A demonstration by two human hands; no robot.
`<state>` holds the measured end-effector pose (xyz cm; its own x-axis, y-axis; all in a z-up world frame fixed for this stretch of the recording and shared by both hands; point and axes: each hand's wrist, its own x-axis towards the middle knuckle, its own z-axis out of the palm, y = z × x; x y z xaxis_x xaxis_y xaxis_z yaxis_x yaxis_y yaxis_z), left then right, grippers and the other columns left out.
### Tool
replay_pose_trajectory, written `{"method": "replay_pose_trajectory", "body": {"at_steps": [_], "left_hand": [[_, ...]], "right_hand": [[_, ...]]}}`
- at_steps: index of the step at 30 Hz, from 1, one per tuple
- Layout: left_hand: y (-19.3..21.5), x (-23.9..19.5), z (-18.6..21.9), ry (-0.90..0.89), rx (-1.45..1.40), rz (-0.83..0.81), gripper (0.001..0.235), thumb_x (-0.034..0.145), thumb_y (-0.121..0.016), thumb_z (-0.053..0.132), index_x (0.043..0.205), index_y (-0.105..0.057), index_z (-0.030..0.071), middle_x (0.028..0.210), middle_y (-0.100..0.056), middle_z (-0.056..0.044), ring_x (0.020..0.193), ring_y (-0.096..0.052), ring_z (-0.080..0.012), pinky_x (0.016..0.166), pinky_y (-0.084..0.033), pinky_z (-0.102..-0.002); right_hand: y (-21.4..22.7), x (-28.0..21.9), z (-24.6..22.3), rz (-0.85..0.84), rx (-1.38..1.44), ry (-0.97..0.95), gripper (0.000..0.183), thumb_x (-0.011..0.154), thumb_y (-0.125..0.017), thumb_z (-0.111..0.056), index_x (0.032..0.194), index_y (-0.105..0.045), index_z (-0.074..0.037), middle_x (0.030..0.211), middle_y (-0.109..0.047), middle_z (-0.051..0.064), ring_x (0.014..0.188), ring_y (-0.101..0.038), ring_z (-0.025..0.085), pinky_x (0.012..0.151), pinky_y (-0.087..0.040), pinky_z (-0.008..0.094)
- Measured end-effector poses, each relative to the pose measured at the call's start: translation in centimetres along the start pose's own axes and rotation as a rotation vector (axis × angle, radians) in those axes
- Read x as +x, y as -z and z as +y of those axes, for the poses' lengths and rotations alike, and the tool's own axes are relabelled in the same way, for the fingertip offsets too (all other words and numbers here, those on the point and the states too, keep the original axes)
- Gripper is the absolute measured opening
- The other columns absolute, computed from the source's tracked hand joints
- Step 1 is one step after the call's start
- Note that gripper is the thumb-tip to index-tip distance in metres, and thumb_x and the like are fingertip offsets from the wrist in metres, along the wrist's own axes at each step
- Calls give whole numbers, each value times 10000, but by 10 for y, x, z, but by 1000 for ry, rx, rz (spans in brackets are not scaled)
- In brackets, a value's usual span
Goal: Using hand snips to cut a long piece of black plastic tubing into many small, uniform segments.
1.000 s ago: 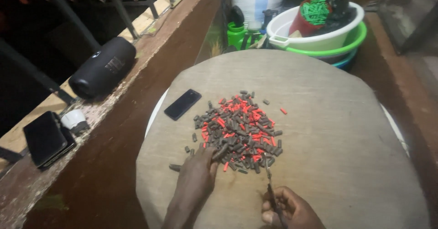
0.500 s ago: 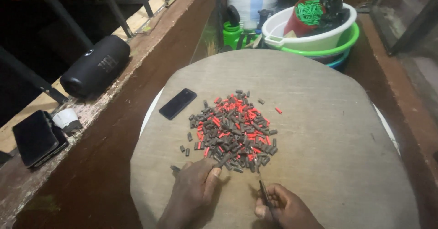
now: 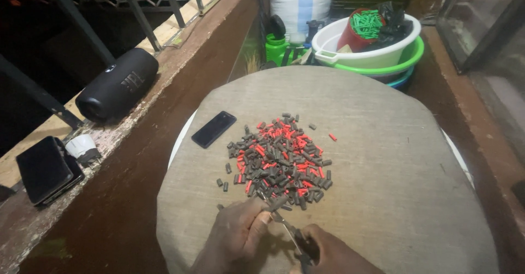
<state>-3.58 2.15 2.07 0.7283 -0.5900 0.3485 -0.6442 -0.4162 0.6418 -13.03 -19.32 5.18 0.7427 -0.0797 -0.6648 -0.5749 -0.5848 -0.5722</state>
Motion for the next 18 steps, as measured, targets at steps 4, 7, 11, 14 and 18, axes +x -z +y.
{"method": "replay_pose_trajectory", "body": {"at_steps": [4, 7, 11, 14, 18], "left_hand": [[-1, 0, -2, -38, 4, -26, 334, 1056, -506, 330, 768, -480, 163, 667, -559, -53, 597, -560, -270, 592, -415, -434], [1, -1, -7, -40, 3, -46, 332, 1070, -519, 323, 780, -474, 167, 638, -521, -19, 548, -522, -227, 543, -397, -411], [12, 6, 13, 31, -40, -82, 355, 1066, -535, 321, 756, -461, 164, 621, -500, 7, 565, -503, -167, 566, -384, -376], [8, 10, 9, 48, -79, -83, 367, 1063, -554, 323, 746, -471, 158, 627, -484, 8, 586, -488, -166, 588, -402, -374], [2, 15, -1, -20, -48, -134, 335, 1076, -543, 329, 784, -502, 170, 647, -536, -3, 582, -556, -203, 588, -431, -385]], "right_hand": [[-1, -4, -7, 2, 16, 51, 249, 825, -748, -350, 942, -564, -228, 871, -554, -57, 810, -472, 90, 750, -387, 253], [3, -17, -20, -16, 23, -2, 229, 885, -717, -392, 955, -560, -242, 866, -508, -50, 802, -458, 96, 762, -390, 244], [2, -19, -23, 52, -93, 22, 274, 942, -622, -550, 1101, -656, -330, 968, -655, -117, 879, -584, 35, 847, -484, 222], [7, -20, -21, -16, -8, 39, 171, 945, -645, -443, 1043, -680, -307, 928, -593, -116, 851, -521, 34, 820, -451, 222], [13, -24, -22, -141, 244, 142, 169, 862, -629, -299, 1010, -659, -223, 905, -647, -78, 787, -543, 53, 769, -466, 231]]}}
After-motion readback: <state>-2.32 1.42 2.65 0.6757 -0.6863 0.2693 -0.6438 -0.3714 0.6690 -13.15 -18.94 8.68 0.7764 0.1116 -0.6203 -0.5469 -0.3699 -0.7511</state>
